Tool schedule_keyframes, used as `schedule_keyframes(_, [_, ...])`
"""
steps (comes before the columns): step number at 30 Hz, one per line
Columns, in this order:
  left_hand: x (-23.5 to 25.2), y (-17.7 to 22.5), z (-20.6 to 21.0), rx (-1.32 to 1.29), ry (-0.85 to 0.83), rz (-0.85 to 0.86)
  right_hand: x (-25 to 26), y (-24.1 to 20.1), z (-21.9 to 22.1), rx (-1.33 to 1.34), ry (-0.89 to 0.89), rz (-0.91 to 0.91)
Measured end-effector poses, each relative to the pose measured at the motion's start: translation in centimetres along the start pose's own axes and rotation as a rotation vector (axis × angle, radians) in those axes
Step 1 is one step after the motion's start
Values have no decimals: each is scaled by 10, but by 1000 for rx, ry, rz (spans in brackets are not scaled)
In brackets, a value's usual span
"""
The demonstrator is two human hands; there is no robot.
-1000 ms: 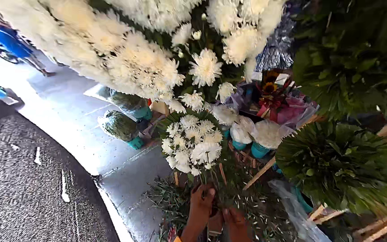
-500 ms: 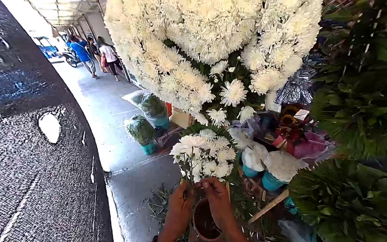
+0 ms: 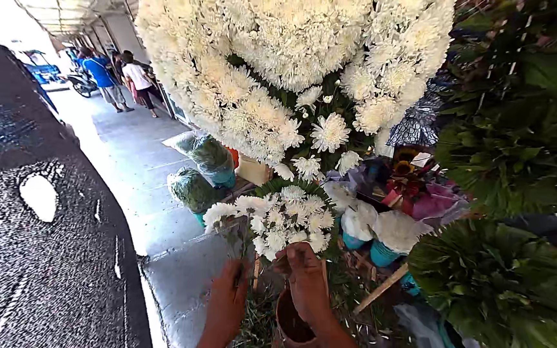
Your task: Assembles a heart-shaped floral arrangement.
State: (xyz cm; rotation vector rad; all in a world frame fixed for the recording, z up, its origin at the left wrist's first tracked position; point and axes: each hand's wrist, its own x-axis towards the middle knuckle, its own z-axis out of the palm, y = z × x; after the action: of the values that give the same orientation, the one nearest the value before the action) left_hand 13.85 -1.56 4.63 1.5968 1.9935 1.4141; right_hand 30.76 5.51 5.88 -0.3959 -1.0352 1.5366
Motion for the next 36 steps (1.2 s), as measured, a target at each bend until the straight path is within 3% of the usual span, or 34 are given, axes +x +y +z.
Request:
schedule_keyframes(5, [-4,5,20,-113,-134,122,-3,5,2,50,-57,274])
schedule_keyframes(13, [-1,-3,25,-73,-217,75,2,12,-4,-31,-65,385])
schedule_keyframes(17, [-3,-18,13,-168,-243,60,26,11,-8,-13,211,309])
schedule_keyframes(18, [-3,-21,10,-194,-235,44,30,11,-10,-57,188,299])
schedule_keyframes(22, [0,-21,3,-295,-106,37,22,35,5,-253,-179,423])
schedule_keyframes(25, [5,-21,-5,-291,-17,56,29,50,20,-154,-200,470])
schedule_keyframes(29, [9,-30,-30,-232,84,-25,70,39,48,-238,-212,259])
schedule_keyframes(34, [14,-62,-67,-164,245,-90,192,-13,91,-473,-95,-343])
schedule_keyframes(36, [17,-74,-76,-181,282,-101,230,-25,112,-598,-66,-493])
